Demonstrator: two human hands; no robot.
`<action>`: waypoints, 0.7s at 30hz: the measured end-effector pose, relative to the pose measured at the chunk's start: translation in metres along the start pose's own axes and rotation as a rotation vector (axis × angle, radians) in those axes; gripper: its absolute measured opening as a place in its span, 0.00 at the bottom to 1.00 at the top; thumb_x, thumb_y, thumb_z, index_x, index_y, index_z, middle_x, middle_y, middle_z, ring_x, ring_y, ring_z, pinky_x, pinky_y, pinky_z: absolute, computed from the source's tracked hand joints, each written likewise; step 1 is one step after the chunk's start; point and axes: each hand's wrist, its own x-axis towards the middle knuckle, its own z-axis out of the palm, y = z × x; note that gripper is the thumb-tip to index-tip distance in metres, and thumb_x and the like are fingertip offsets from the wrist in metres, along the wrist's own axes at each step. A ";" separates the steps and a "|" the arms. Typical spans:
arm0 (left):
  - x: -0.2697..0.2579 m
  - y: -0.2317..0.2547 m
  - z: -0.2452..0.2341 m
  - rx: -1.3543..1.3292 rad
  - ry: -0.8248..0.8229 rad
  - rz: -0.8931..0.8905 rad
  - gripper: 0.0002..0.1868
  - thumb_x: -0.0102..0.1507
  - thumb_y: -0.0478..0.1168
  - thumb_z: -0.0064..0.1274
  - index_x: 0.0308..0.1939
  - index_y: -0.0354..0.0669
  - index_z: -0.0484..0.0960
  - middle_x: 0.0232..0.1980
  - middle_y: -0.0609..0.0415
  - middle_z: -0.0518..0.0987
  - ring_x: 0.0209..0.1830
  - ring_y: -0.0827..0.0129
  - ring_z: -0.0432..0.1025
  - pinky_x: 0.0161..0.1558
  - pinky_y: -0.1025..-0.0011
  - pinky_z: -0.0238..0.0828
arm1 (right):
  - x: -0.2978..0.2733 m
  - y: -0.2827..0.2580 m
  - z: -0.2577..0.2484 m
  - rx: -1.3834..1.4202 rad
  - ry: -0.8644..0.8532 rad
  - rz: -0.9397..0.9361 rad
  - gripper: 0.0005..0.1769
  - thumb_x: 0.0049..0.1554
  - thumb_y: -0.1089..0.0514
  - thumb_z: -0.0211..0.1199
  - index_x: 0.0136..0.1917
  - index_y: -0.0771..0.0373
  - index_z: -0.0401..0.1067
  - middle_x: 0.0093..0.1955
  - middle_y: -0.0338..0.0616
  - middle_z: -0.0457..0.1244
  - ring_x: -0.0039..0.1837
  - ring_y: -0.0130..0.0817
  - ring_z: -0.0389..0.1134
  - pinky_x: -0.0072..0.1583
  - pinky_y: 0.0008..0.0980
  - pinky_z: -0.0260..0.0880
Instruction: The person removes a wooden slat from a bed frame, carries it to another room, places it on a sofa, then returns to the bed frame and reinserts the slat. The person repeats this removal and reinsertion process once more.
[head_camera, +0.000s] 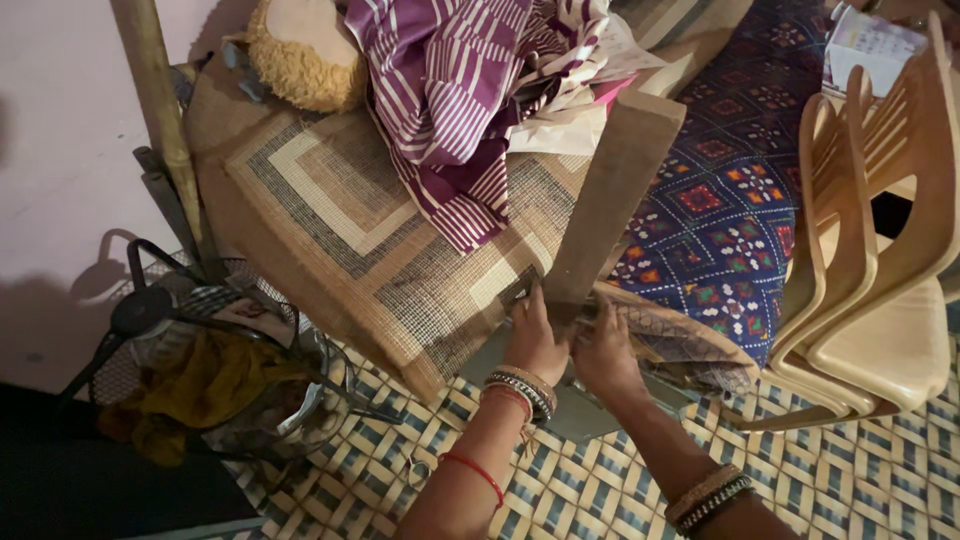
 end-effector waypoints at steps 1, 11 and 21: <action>0.000 -0.002 0.000 0.013 0.005 -0.002 0.51 0.60 0.43 0.62 0.79 0.41 0.47 0.68 0.34 0.63 0.63 0.40 0.68 0.60 0.54 0.70 | -0.001 0.000 0.000 0.006 0.006 -0.021 0.41 0.53 0.61 0.60 0.77 0.63 0.50 0.67 0.59 0.62 0.71 0.61 0.59 0.69 0.52 0.62; -0.019 0.022 -0.014 0.069 -0.129 -0.182 0.54 0.60 0.42 0.60 0.81 0.48 0.40 0.75 0.39 0.55 0.67 0.44 0.65 0.62 0.55 0.69 | -0.011 0.012 -0.003 -0.129 -0.007 0.117 0.50 0.55 0.47 0.65 0.80 0.63 0.43 0.75 0.68 0.49 0.76 0.67 0.51 0.72 0.54 0.56; -0.050 0.033 -0.011 -0.030 0.144 0.147 0.54 0.58 0.38 0.63 0.78 0.37 0.42 0.75 0.27 0.53 0.75 0.35 0.52 0.72 0.50 0.54 | -0.039 -0.001 -0.024 -0.064 0.053 0.052 0.50 0.52 0.54 0.68 0.80 0.62 0.46 0.74 0.69 0.50 0.74 0.68 0.53 0.70 0.54 0.59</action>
